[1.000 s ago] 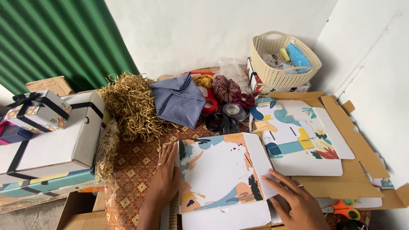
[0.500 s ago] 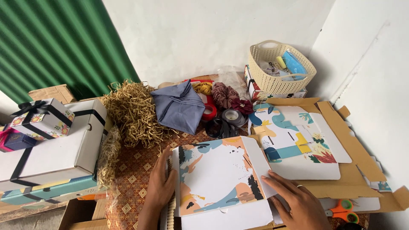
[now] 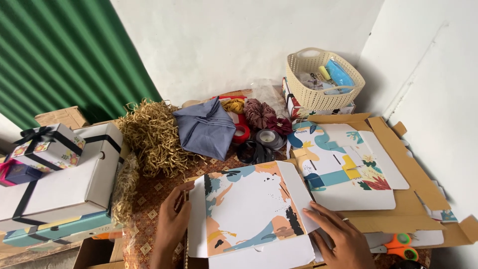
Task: Assembling a cardboard gift box by folding and tucking its flaps
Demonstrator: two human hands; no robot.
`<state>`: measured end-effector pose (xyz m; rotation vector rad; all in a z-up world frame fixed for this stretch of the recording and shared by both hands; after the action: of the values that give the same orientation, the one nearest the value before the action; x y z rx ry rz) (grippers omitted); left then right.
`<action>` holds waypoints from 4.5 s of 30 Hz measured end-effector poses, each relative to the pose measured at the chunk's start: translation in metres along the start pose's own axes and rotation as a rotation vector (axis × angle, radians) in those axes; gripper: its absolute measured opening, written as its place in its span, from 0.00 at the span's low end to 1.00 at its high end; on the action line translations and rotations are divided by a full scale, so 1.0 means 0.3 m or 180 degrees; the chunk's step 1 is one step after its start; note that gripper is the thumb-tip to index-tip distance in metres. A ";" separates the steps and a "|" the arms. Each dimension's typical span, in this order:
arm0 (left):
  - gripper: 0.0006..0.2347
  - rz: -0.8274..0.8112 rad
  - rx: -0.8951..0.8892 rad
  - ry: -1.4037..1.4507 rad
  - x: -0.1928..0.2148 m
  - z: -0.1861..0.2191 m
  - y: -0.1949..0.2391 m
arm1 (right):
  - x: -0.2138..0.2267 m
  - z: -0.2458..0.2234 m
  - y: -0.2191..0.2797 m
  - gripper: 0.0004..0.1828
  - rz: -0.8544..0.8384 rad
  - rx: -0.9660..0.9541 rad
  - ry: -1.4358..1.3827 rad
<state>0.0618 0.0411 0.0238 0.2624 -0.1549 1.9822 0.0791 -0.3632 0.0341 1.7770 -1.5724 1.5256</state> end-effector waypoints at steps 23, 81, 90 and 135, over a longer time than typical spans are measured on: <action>0.07 -0.0230 -0.1396 -0.3413 0.124 -0.076 0.001 | -0.020 0.012 0.025 0.28 -0.0029 0.0060 0.0048; 0.28 -0.0308 -0.2003 -0.2205 -0.033 0.096 0.159 | 0.142 -0.082 -0.105 0.23 0.0391 0.0523 -0.0595; 0.23 0.0022 -0.1818 -0.2224 -0.020 0.044 0.144 | 0.199 -0.130 -0.176 0.18 0.0550 0.0497 -0.0722; 0.21 0.0089 -0.1791 -0.2281 -0.015 0.008 0.123 | -0.073 0.106 -0.464 0.18 0.0850 -0.0406 -0.1025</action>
<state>0.0302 0.0212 0.0254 0.5864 -1.1532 1.7073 0.2174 -0.3291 0.0579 1.8712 -2.0841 1.2533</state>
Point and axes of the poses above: each hand's wrist, its own y-axis away from the middle knuckle, its own x-axis out of the back of the hand, z = x × y, the point moved 8 cm from there along -y, towards the middle knuckle, and after that the axes turned 2 degrees about y, right-handed, at the moved point
